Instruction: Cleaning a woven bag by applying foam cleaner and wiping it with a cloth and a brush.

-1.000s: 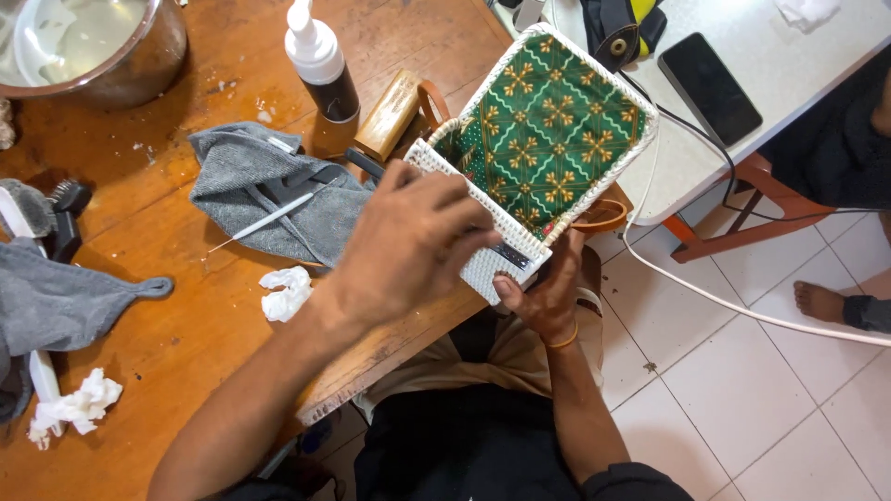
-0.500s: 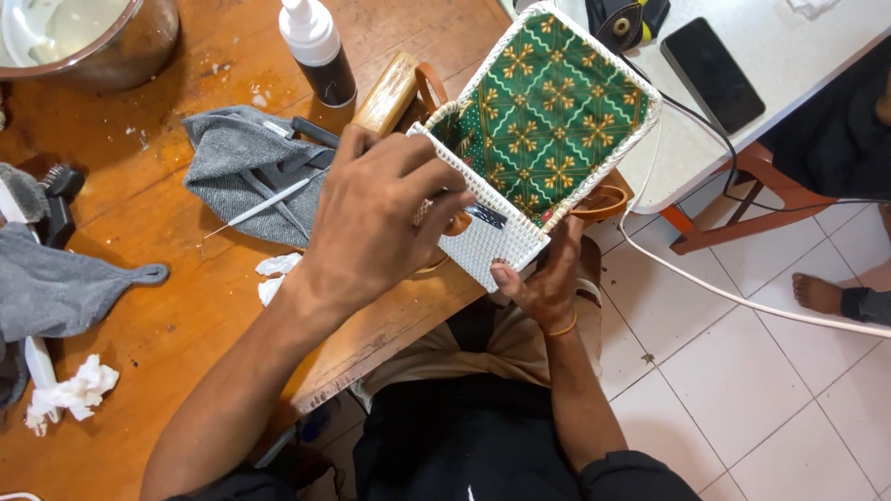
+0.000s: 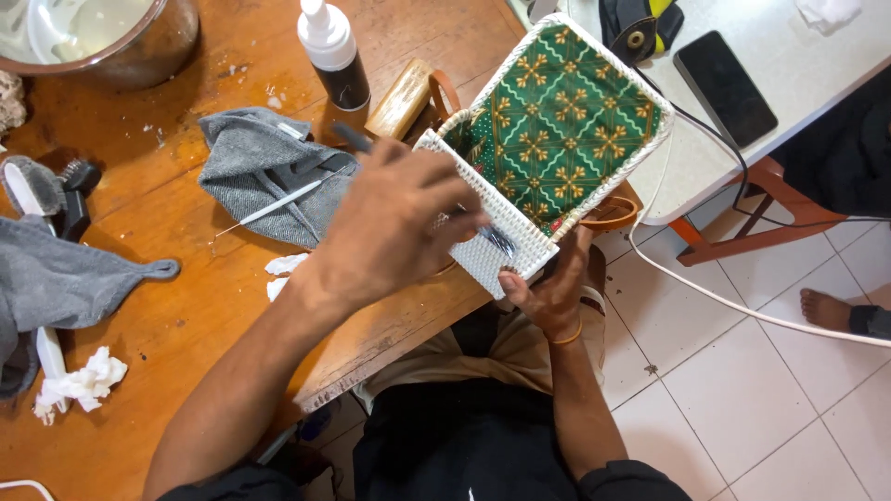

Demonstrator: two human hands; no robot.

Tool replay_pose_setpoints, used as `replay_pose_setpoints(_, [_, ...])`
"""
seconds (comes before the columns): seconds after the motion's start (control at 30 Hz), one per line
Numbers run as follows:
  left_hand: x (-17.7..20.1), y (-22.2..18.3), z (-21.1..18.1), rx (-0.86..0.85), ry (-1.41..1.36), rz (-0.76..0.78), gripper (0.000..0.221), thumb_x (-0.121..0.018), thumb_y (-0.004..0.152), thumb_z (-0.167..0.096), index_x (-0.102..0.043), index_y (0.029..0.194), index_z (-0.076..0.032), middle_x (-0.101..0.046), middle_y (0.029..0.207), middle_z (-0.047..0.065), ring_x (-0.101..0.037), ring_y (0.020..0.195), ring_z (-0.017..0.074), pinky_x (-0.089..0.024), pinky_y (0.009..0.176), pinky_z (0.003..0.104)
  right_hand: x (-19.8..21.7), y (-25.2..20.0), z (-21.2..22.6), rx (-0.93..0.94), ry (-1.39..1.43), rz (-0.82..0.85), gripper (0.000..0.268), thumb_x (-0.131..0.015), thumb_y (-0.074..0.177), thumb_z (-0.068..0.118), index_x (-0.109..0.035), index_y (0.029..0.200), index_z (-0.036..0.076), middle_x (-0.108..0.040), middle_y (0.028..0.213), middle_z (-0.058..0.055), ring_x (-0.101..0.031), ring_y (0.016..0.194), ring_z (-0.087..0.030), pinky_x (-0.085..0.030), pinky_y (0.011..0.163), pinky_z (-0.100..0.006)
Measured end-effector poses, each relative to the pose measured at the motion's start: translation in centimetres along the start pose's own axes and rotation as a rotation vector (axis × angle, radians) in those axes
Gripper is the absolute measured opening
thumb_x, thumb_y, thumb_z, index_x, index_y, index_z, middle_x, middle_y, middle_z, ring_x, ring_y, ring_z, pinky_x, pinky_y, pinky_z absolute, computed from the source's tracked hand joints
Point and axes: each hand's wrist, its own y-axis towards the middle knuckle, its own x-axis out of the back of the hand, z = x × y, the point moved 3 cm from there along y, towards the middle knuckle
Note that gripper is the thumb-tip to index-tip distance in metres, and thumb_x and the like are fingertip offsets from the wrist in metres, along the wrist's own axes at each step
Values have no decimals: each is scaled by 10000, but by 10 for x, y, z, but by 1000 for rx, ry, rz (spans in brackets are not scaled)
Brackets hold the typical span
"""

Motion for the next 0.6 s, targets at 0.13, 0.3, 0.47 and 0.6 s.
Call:
replay_pose_setpoints(0.13, [-4, 0, 14, 13, -52, 83, 176, -834, 916, -306, -770, 958, -148, -733, 937, 15, -659, 874, 185, -430, 920, 421, 3, 3, 1, -12, 105, 15, 1013, -722, 993, 355, -27, 1622, -29, -64, 1700, -233, -116, 1627, -363, -194, 1374, -503])
replay_pose_setpoints(0.3, [19, -10, 45, 217, 164, 50, 195, -840, 938, -318, -745, 956, -150, -707, 917, 24, -614, 821, 178, -424, 879, 402, 4, 6, 2, -21, 102, -3, 987, -705, 993, 384, -67, 1617, -39, -108, 1690, -238, -167, 1612, -379, -228, 1361, -514])
replay_pose_setpoints(0.47, [9, -4, 15, 110, 37, 32, 185, -819, 946, -302, -738, 930, -136, -714, 945, 24, -651, 891, 198, -428, 912, 425, 6, 15, 9, -34, 100, -1, 944, -664, 1004, 406, -83, 1616, -16, -138, 1681, -249, -225, 1596, -402, -260, 1344, -540])
replay_pose_setpoints(0.6, [9, -2, 33, 131, 4, 89, 132, -808, 946, -292, -763, 942, -168, -717, 905, 7, -646, 808, 154, -426, 900, 399, 8, 26, 14, -7, 119, -21, 898, -647, 1016, 410, -117, 1605, -12, -159, 1675, -253, -243, 1589, -407, -254, 1345, -545])
